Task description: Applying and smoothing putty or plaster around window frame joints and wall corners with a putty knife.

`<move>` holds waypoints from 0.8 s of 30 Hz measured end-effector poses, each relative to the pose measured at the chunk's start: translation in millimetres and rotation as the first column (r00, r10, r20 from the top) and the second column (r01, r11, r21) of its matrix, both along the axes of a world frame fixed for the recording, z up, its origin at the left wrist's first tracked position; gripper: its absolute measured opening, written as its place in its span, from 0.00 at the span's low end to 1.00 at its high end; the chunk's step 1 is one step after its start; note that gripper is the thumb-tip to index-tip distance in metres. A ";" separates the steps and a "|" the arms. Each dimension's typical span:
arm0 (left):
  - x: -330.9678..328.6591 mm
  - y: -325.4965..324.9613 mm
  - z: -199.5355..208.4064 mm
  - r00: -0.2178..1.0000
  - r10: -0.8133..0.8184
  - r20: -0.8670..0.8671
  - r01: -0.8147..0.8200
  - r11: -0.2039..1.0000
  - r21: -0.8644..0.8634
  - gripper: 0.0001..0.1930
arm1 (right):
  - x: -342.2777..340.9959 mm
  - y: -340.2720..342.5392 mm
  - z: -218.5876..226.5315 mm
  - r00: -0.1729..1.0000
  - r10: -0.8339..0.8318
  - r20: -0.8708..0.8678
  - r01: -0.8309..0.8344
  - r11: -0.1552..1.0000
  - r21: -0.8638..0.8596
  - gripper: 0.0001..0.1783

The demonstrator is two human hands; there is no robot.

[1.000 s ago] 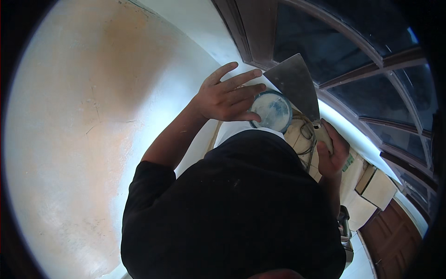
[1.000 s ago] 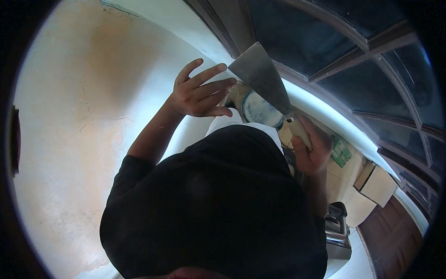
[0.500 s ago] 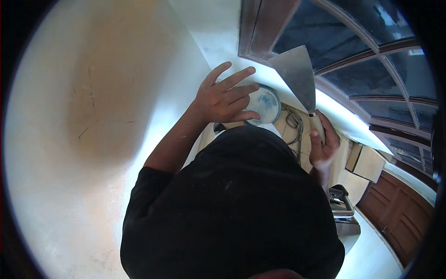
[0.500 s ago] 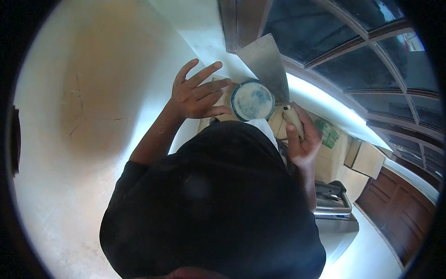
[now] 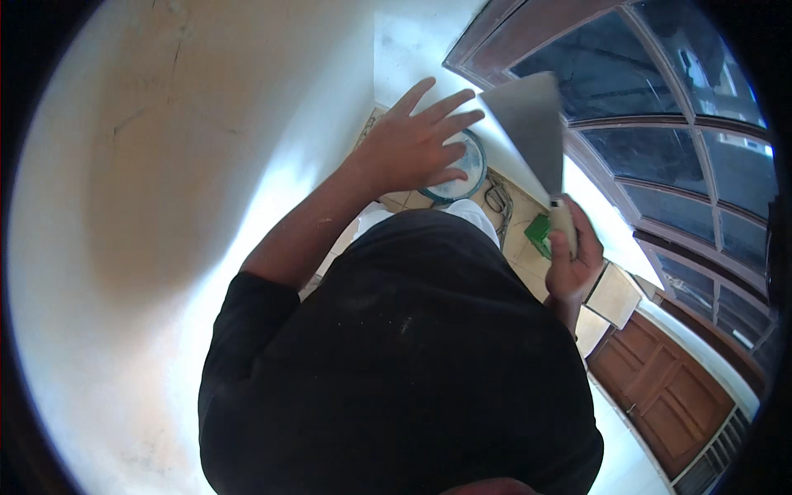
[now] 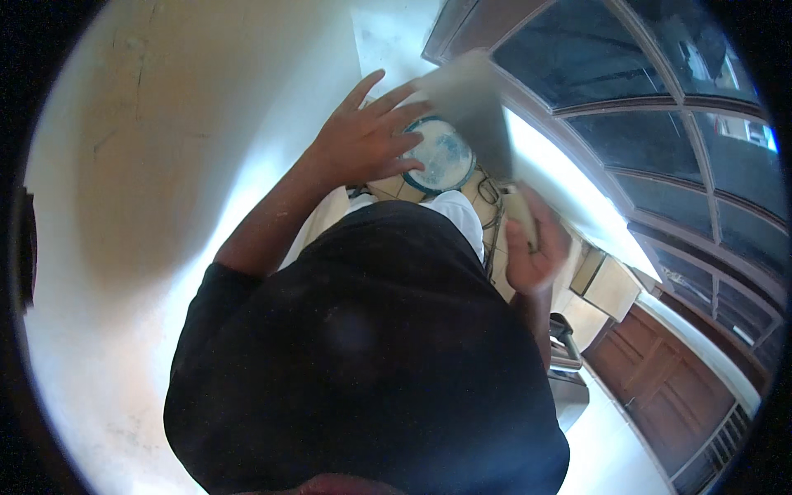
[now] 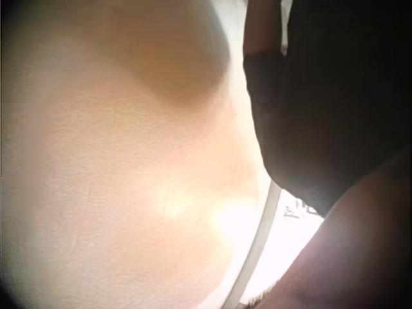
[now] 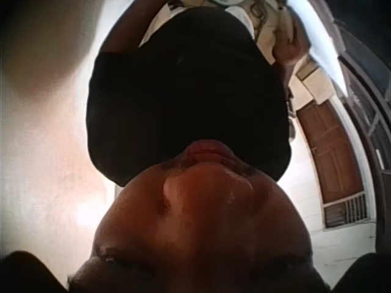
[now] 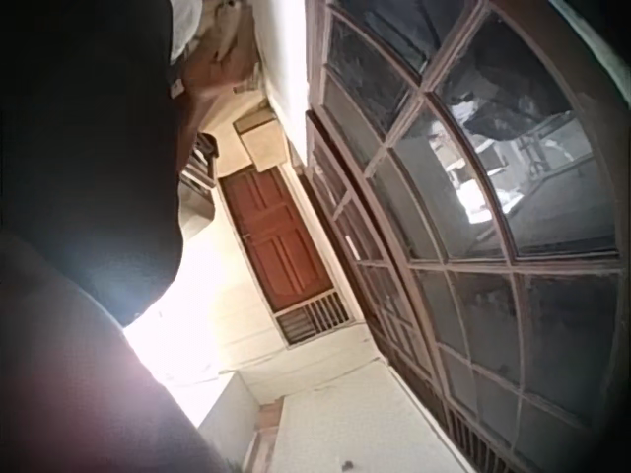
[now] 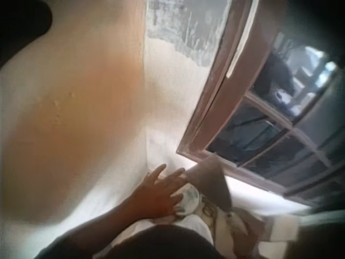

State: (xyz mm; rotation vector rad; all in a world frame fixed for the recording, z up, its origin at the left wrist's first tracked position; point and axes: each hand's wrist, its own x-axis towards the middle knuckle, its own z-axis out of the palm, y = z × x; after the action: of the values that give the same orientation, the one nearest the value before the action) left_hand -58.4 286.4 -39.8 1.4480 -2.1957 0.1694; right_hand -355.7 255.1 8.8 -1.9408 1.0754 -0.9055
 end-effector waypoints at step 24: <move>-226.5 -76.3 0.7 0.860 0.069 0.506 -0.245 0.925 0.291 0.27 | -182.6 -148.3 -59.1 0.961 0.268 0.060 -0.275 0.932 0.236 0.21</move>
State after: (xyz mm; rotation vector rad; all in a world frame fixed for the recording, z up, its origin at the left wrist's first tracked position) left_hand -285.0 210.1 -39.0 1.9640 -2.6036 0.2362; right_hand -538.3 106.8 -50.2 -1.8104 0.8318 -0.6148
